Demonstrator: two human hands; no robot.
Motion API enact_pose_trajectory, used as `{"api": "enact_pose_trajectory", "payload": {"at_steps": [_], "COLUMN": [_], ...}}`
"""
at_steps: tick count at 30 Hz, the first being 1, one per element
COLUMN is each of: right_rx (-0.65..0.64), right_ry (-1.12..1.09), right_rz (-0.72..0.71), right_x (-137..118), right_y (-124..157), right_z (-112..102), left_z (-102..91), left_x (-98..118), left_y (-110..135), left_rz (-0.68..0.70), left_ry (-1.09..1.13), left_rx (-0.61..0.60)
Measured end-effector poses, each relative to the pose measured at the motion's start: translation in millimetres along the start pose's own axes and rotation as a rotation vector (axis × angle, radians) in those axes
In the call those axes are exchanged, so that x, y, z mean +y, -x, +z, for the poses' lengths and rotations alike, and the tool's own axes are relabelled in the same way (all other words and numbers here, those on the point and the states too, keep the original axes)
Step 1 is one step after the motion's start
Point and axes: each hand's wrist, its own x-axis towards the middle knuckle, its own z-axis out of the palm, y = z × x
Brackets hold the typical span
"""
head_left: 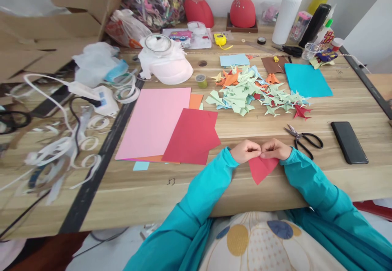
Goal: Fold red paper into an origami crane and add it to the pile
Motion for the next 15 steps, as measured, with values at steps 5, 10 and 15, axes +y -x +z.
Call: {"api": "enact_pose_trajectory", "payload": {"at_steps": [5,10,15], "right_rx": [-0.010,-0.057,-0.116], "right_ry": [-0.117,-0.108,-0.038], "right_rz": [0.017,-0.018,-0.027], "right_x": [0.5,-2.2,-2.9], "right_y": [-3.0,-3.5,-2.9], "right_z": [1.1,-0.4,-0.4], "left_z": [1.4,-0.1,-2.1], "left_x": [2.1,1.6,-1.5], "left_y": [-0.9,-2.3,-2.6], "left_rz": [0.022,0.005,0.041], "left_ry": [0.045,0.061,-0.051], "left_rx": [0.029,-0.006,-0.071]}}
